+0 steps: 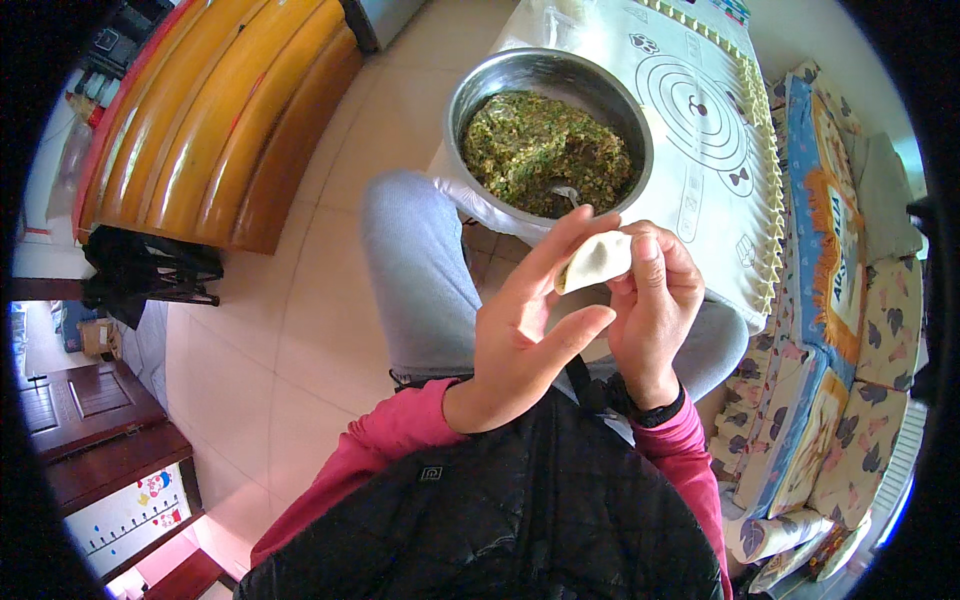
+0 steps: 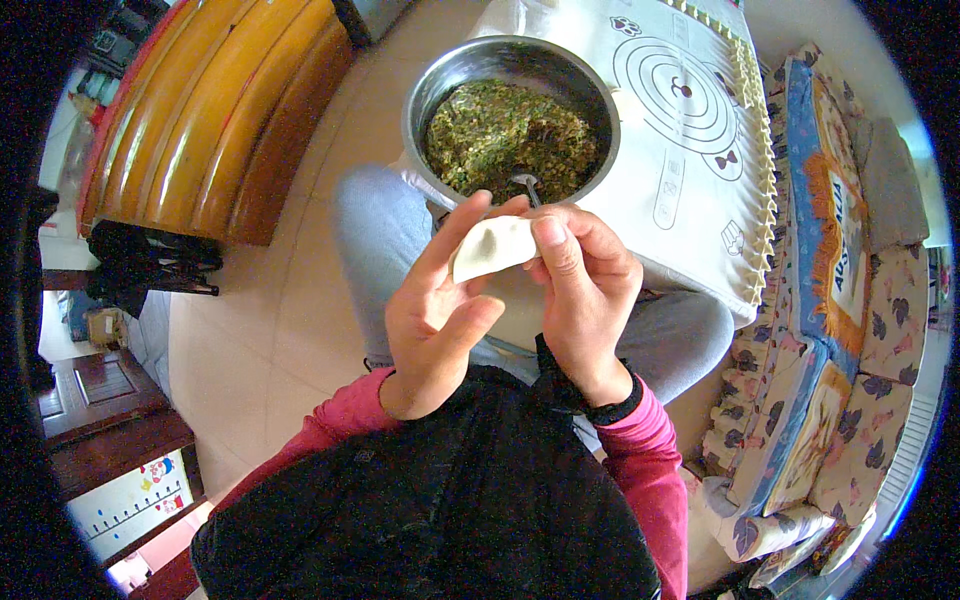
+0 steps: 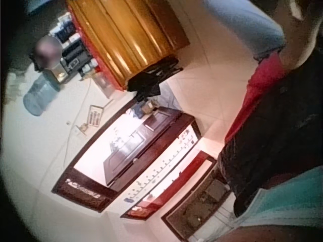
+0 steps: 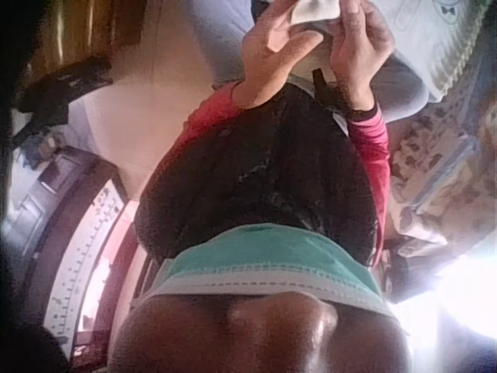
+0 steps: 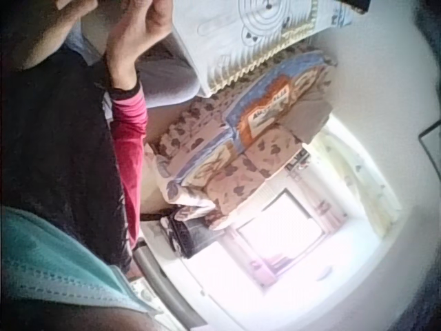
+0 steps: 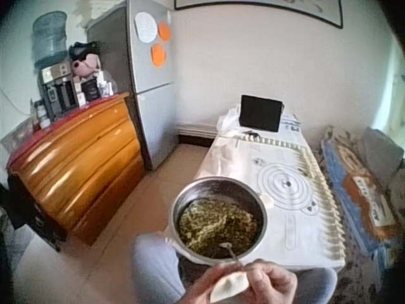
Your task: The person sits on the floor and repeatedly fills round dough wrappers with a green vegetable mixture using a spoon, then folds and seals each dumpling by hand. Finished dumplings are placed in a row on a patterned mat on the table.
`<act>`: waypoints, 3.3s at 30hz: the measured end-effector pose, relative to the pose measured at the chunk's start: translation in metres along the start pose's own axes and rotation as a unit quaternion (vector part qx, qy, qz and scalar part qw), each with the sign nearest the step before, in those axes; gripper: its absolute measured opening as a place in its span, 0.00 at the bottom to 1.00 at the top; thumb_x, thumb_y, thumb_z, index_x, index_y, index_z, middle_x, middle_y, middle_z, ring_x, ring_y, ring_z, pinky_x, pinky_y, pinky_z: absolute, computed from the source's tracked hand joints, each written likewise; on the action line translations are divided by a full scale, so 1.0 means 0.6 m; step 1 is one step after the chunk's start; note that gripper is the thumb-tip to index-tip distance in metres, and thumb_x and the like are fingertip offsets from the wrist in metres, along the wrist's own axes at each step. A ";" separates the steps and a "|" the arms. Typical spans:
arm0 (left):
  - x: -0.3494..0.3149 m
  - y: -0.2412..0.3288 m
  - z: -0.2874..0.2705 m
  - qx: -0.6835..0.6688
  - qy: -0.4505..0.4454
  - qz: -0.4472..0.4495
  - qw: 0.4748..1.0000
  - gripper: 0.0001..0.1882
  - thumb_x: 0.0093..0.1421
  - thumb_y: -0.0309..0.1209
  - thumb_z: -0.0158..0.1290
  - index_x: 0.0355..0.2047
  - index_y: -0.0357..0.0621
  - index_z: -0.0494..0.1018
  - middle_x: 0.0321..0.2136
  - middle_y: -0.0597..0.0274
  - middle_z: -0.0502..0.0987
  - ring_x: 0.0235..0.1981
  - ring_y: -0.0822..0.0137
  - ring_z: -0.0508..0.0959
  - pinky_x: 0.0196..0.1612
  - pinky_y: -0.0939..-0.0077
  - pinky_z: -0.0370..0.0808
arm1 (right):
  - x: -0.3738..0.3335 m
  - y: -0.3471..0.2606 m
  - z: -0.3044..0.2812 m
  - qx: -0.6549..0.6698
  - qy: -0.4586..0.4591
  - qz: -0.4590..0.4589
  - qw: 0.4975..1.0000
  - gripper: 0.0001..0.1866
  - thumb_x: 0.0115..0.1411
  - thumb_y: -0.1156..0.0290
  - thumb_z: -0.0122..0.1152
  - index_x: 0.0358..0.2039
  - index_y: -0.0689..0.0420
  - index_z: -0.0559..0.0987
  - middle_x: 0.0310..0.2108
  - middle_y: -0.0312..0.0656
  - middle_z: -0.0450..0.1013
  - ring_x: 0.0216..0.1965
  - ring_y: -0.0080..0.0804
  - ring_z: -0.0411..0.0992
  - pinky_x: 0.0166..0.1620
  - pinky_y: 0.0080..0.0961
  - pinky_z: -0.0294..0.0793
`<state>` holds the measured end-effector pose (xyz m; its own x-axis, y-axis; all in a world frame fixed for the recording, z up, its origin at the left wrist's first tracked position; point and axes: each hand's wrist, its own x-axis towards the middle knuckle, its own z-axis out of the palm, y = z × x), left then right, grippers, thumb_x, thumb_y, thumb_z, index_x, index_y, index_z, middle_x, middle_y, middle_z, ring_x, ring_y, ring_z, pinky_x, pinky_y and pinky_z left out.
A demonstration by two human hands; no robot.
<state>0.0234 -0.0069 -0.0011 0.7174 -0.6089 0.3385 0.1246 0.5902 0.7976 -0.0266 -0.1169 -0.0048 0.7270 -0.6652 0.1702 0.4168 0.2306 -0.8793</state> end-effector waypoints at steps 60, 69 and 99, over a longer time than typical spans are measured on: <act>-0.029 -0.035 0.022 0.047 0.175 0.002 0.984 0.16 0.70 0.32 0.42 0.47 0.29 0.69 0.43 0.53 0.72 0.39 0.70 0.74 0.42 0.75 0.73 | 0.050 -0.004 0.015 -0.192 -0.282 -0.185 0.921 0.14 0.54 0.80 0.47 0.37 0.63 0.80 0.29 0.44 0.79 0.30 0.37 0.79 0.35 0.27 0.79; -0.030 0.012 0.059 0.142 0.156 -0.011 0.977 0.18 0.68 0.33 0.33 0.31 0.37 0.70 0.26 0.64 0.74 0.27 0.76 0.73 0.30 0.83 0.67 | 0.052 -0.033 0.026 -0.212 -0.325 -0.361 0.848 0.08 0.54 0.77 0.56 0.35 0.61 0.80 0.31 0.47 0.78 0.27 0.37 0.79 0.25 0.27 0.78; 0.007 0.002 0.038 -0.127 0.170 -0.104 0.972 0.19 0.70 0.40 0.34 0.41 0.38 0.69 0.37 0.59 0.74 0.41 0.68 0.75 0.43 0.74 0.73 | 0.058 -0.031 0.009 -0.186 -0.308 -0.175 0.916 0.28 0.67 0.48 0.43 0.42 0.65 0.73 0.40 0.55 0.75 0.42 0.46 0.76 0.44 0.37 0.76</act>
<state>0.0109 -0.0206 0.0128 0.8376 -0.5450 -0.0362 0.4264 0.6111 0.6669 -0.0061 -0.1405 0.0198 0.8021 -0.0985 0.5891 0.5517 -0.2558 -0.7939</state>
